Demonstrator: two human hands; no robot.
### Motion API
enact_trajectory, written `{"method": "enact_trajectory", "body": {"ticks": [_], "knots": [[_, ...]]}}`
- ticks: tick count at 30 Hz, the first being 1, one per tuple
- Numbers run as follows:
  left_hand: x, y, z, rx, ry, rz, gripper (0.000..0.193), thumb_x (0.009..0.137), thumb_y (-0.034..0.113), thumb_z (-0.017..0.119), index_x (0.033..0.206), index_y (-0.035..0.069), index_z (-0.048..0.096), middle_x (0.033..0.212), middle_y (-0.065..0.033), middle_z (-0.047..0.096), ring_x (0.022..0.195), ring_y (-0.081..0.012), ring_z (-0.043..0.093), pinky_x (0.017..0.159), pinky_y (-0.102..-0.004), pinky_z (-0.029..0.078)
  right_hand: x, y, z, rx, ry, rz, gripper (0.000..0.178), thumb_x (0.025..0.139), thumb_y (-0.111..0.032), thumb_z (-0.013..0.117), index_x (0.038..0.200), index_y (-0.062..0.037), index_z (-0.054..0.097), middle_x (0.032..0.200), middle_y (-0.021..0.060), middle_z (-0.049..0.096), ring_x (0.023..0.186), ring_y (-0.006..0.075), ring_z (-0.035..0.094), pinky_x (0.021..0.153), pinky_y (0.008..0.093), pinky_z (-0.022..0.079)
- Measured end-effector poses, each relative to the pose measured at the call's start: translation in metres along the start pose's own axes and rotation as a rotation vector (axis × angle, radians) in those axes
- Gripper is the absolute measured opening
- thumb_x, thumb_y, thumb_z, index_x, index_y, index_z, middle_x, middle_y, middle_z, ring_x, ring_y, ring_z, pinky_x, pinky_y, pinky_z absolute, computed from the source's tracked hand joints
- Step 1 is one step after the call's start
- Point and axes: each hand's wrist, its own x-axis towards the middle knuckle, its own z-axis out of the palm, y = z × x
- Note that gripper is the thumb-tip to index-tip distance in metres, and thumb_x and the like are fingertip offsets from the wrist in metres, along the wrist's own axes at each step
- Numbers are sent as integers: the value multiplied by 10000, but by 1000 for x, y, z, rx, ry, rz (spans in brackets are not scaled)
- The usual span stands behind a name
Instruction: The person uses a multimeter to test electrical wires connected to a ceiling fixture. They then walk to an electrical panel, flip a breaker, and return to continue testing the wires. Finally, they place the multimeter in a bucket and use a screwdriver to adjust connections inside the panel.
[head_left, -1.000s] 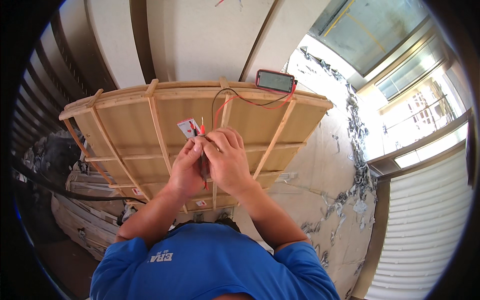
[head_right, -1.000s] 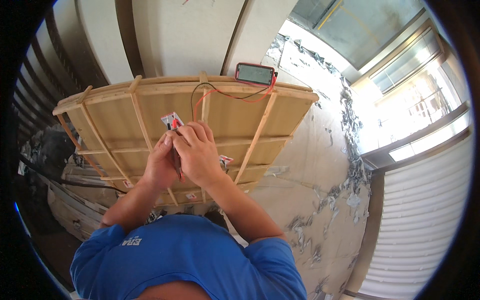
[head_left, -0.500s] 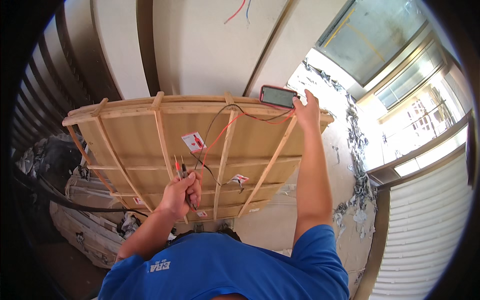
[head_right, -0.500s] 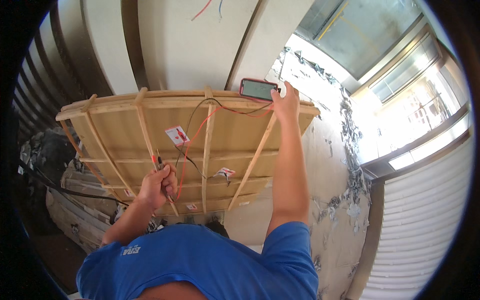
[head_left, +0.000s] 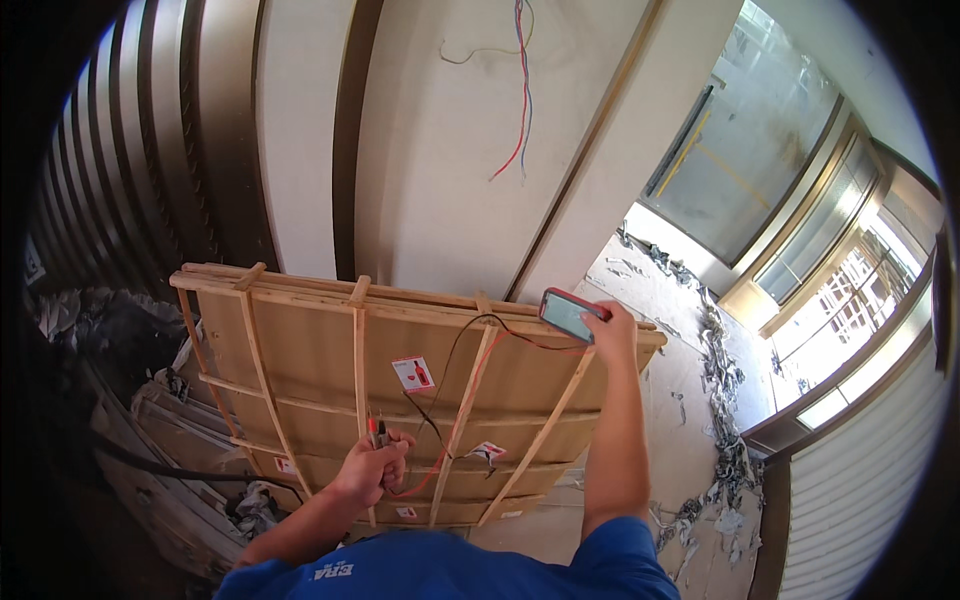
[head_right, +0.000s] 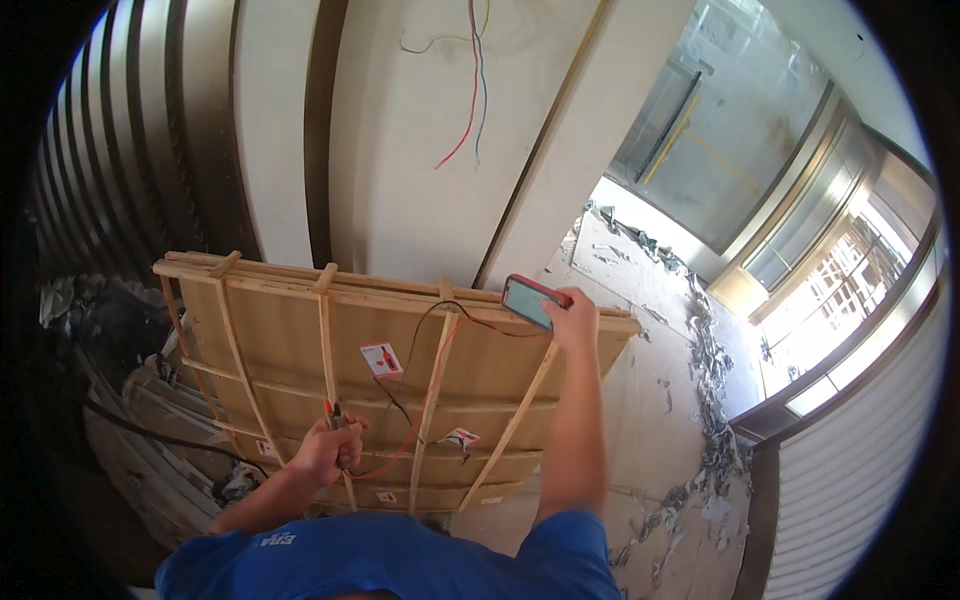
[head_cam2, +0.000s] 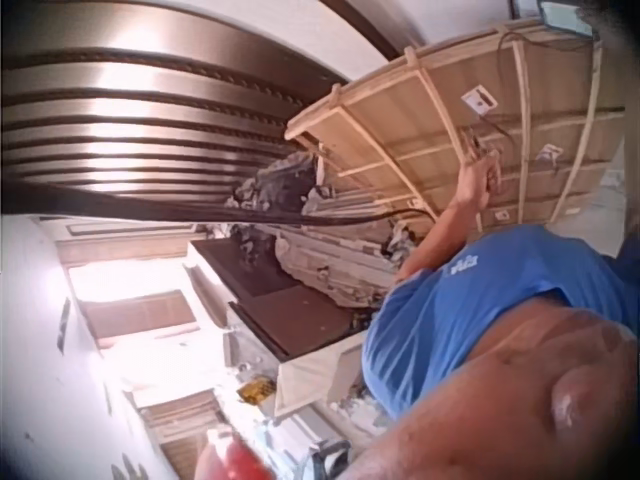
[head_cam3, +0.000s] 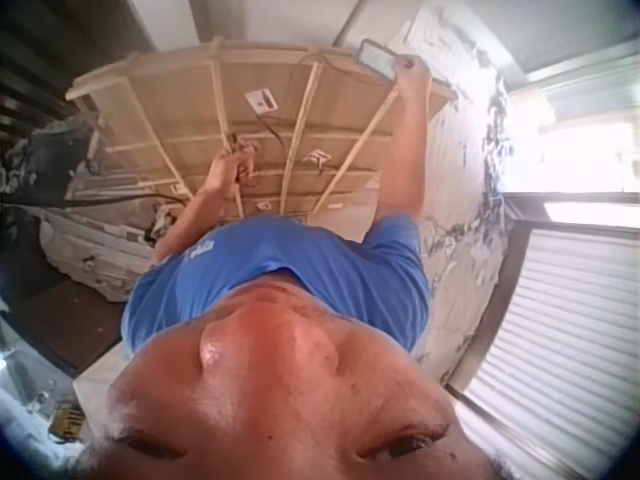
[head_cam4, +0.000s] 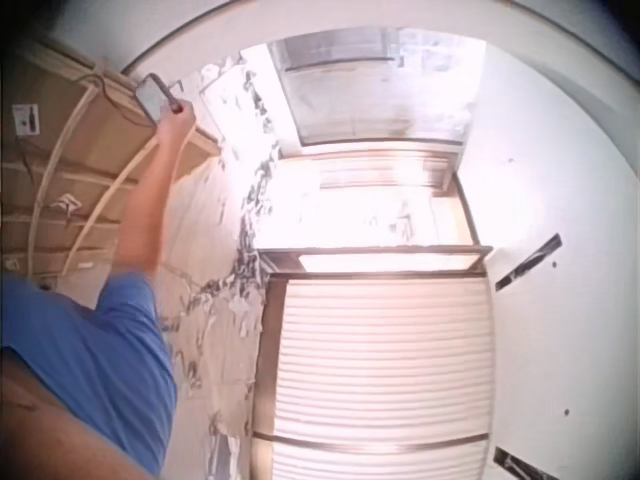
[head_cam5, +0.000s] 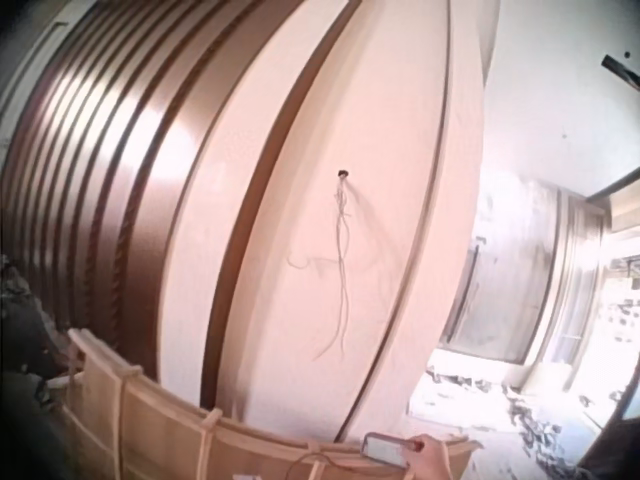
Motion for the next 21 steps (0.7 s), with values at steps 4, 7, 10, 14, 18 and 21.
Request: {"method": "enact_trajectory", "body": {"ticks": [4,7,10,14,18,21], "knots": [[-1,-7,9,129,46,-34,186,1065,172,551,1131,14,623,592,34,402,477,-89,343,455,-279,284,-89,5,-12,518,92,178,293,887,-142,773,1122,15,693,984,86,701,847,203,668,682,328,571],[-1,-10,19,82,15,-138,240,1079,189,525,1184,-2,626,618,26,424,512,-91,370,475,-280,308,-169,40,-9,886,37,404,294,948,-108,691,1212,8,631,1105,126,682,885,238,693,687,369,607],[2,-16,33,56,-70,-236,303,1099,221,484,1243,-7,622,670,13,470,562,-98,409,497,-280,344,-259,53,-8,1193,-36,618,340,967,-110,662,1267,26,577,1175,193,666,981,312,724,730,456,660],[9,-35,51,122,-167,-307,351,1113,268,452,1274,7,623,733,3,510,603,-112,435,521,-286,377,-334,63,-23,1381,-91,687,336,975,-155,672,1223,50,574,1176,223,680,943,349,739,748,487,668],[28,-66,67,275,-223,-342,396,1117,310,448,1317,-1,586,774,-29,546,613,-147,490,557,-325,427,-359,68,-38,1387,-13,768,304,984,-175,668,1218,12,611,1086,175,719,820,311,740,644,466,639],[37,-95,85,354,-264,-322,400,1120,325,437,1348,34,589,910,-40,593,745,-153,570,610,-339,495,-365,84,-43,1393,68,774,279,1005,-187,649,1210,-9,587,1063,166,709,803,303,722,650,463,628]]}}
